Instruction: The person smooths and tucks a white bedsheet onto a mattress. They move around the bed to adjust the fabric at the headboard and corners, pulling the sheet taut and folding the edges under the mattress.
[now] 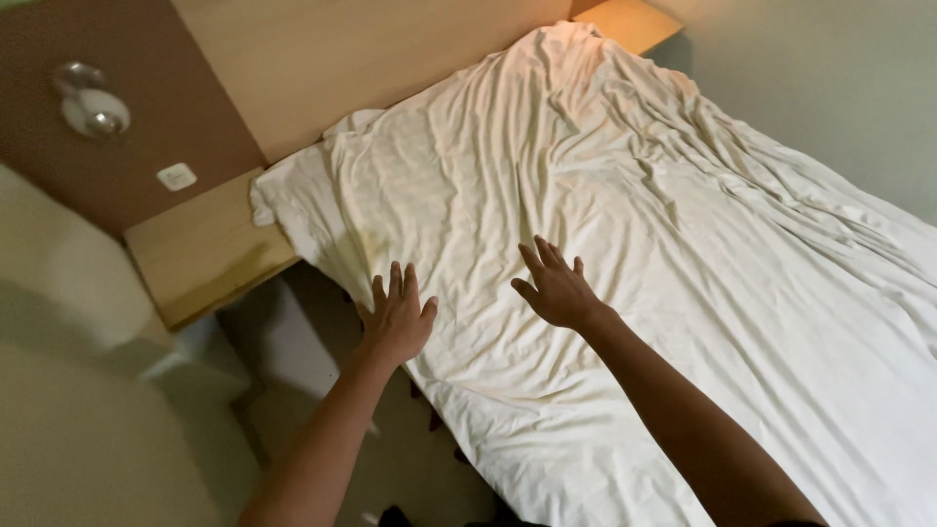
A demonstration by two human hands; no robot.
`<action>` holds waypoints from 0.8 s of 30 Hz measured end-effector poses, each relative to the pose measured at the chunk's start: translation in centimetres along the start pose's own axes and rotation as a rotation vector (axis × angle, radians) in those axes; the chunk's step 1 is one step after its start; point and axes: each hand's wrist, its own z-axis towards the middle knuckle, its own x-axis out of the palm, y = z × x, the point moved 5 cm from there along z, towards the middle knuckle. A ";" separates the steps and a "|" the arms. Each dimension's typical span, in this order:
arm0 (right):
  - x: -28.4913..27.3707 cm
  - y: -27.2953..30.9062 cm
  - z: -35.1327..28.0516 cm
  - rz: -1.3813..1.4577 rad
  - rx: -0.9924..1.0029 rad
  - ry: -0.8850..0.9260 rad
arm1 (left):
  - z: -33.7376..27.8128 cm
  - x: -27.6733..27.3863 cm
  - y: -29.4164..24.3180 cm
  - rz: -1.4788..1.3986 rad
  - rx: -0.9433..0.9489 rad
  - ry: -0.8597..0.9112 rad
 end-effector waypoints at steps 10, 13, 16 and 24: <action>0.1 3.1 0.7 -0.003 -0.153 0.032 | -3.9 -0.3 1.8 -0.028 -0.138 -0.071; 0.7 4.1 1.1 -0.015 -0.198 0.054 | -5.4 0.2 2.2 -0.052 -0.180 -0.110; 1.6 5.6 1.3 -0.030 -0.261 0.078 | -6.9 0.8 3.1 -0.085 -0.220 -0.161; 5.0 10.4 1.9 -0.077 -0.456 0.132 | -11.1 2.4 8.9 -0.100 -0.293 -0.365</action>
